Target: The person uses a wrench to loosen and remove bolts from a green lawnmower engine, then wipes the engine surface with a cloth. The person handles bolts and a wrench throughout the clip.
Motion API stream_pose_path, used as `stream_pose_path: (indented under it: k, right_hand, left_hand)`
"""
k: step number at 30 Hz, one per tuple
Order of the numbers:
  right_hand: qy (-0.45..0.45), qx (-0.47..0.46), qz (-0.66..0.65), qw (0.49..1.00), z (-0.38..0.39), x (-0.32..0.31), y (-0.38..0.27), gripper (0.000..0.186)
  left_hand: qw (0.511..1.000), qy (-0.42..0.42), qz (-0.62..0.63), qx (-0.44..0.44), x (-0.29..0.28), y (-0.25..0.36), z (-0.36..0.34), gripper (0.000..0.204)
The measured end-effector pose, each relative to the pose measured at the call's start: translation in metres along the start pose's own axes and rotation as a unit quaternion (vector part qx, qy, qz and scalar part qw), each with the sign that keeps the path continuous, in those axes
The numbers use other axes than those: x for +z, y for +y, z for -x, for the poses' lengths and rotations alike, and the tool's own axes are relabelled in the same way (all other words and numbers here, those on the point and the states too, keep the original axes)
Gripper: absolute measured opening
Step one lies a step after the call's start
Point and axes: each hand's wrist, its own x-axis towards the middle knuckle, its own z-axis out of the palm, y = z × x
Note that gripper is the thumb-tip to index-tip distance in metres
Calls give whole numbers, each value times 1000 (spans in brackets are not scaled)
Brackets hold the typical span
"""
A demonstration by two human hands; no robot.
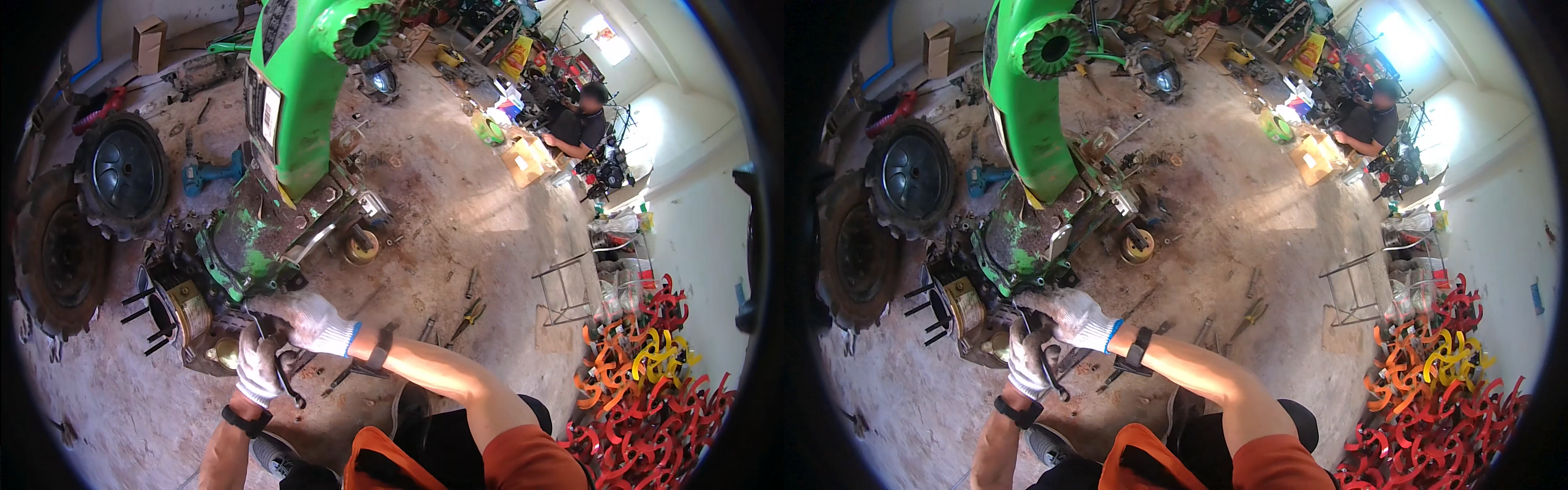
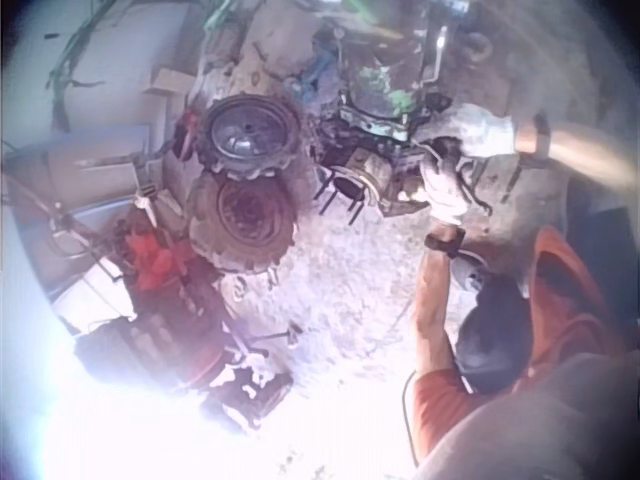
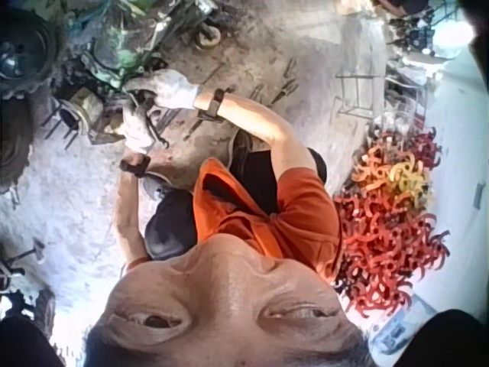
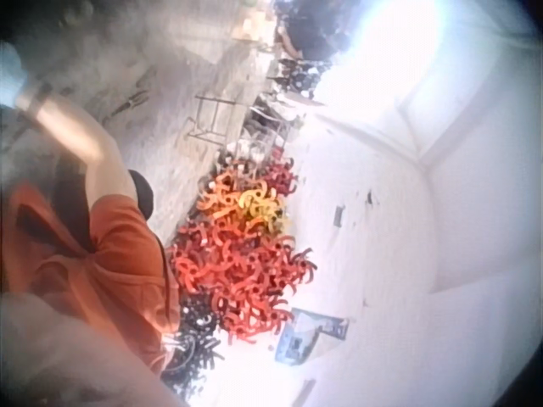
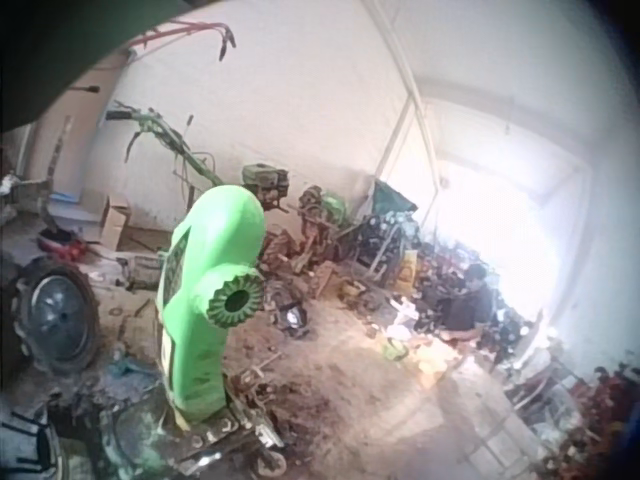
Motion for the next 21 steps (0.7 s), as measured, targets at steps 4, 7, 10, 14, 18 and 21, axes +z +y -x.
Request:
stream_pose_path:
  k: [4, 7, 10, 14, 18, 21]
  right_hand:
    - [-75, 92, 30, 992, 5, -5, -20, 79]
    - [-29, 91, 56, 994, -2, -1, -32, 72]
    - [-9, 126, -19, 992, -11, 6, -37, 58]
    - [-16, 154, -34, 987, -14, 7, -38, 46]
    - [-37, 153, -15, 987, -12, 4, -38, 53]
    - [-92, 150, 28, 984, -10, -1, -28, 62]
  left_hand:
    - [991, -22, 110, -74, -22, 6, -11, 14]
    - [982, -34, 136, -129, -39, 4, -27, 7]
    - [974, -79, 140, -162, -59, 2, -46, 15]
    - [911, -130, 209, -332, -75, 4, -60, 19]
    - [904, -55, 192, -379, -58, 9, -51, 22]
    - [951, 66, 172, -248, -15, 28, -28, 20]
